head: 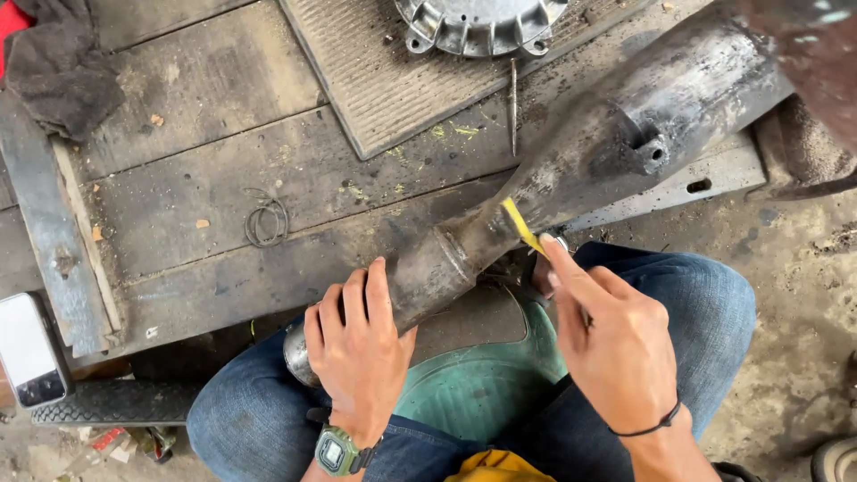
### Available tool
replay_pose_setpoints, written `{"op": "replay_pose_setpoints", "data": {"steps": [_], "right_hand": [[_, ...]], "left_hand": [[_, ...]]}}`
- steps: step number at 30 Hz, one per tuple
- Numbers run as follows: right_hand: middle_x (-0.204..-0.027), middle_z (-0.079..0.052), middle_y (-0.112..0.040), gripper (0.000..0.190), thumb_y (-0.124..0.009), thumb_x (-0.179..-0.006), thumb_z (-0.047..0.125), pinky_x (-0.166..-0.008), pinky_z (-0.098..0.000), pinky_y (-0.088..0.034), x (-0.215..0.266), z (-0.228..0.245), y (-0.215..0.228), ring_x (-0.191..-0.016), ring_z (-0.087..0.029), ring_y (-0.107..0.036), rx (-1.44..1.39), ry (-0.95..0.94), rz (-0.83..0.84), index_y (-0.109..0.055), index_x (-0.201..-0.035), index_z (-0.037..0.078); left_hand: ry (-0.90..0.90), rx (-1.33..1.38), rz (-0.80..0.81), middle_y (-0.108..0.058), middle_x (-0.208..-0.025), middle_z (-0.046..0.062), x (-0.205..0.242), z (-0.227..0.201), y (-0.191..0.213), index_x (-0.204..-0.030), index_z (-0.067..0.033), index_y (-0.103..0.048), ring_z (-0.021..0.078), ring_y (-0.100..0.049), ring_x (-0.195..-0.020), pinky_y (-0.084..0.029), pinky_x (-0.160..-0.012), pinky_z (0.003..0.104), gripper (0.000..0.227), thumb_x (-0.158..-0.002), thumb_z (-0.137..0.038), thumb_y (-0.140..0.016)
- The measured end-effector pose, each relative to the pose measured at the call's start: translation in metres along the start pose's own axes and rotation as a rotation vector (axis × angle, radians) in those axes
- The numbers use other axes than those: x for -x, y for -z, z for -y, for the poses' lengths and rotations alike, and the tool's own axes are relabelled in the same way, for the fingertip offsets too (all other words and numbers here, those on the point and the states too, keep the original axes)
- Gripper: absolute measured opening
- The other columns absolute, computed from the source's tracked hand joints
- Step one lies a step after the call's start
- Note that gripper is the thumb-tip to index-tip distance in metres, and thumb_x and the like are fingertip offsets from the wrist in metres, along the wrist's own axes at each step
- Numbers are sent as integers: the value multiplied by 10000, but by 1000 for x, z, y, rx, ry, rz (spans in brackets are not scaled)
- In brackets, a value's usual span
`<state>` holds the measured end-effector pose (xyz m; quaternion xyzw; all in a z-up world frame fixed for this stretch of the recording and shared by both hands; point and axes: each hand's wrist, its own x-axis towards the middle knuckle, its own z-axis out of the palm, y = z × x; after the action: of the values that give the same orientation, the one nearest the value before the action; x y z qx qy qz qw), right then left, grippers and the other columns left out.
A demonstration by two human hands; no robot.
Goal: The person sits on a low stool and uses a yellow brush to scrub the surface of a large, dark metal exhaust pipe. They rotate the pipe to clean different sections, focusing on the joints and seams.
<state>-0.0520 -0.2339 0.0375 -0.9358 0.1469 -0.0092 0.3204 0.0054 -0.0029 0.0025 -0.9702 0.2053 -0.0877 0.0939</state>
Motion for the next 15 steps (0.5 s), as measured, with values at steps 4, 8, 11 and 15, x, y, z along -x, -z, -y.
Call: {"op": "replay_pose_setpoints", "data": {"steps": [4, 8, 11, 15], "right_hand": [[-706, -21, -512, 683, -579, -840, 139, -427, -520, -524, -16, 36, 8, -516, -348, -620, 331, 52, 335, -530, -1501, 301], [-750, -72, -658, 558, -512, -957, 232, -534, -570, -541, -35, 29, 46, -566, -418, -654, 479, -90, 386, -521, -1495, 376], [-628, -57, -586, 493, -600, -969, 190, -487, -503, -440, -17, 8, 49, -474, -363, -533, 349, -23, 178, -640, -1455, 263], [-588, 21, -506, 515, -600, -1000, 198, -500, -351, -438, 10, -13, 42, -461, -168, -415, 406, -173, 85, -629, -1497, 331]], "left_hand": [[-10, -19, 3, -661, -1166, -29, 3, -2, 3, -1305, -196, -619, 188, -638, -1013, -517, -877, 368, 1039, -409, -576, -985], [-3, -6, 4, -655, -1181, -12, 2, -1, 4, -1324, -187, -609, 202, -633, -1026, -518, -888, 383, 1059, -411, -571, -983], [-5, 7, 3, -650, -1179, -3, 3, 0, 6, -1324, -183, -612, 205, -634, -1030, -517, -894, 386, 1069, -395, -563, -983], [-18, 1, -11, -646, -1161, -8, 4, 1, -2, -1304, -196, -611, 201, -633, -1000, -515, -865, 389, 1108, -317, -535, -982]]}}
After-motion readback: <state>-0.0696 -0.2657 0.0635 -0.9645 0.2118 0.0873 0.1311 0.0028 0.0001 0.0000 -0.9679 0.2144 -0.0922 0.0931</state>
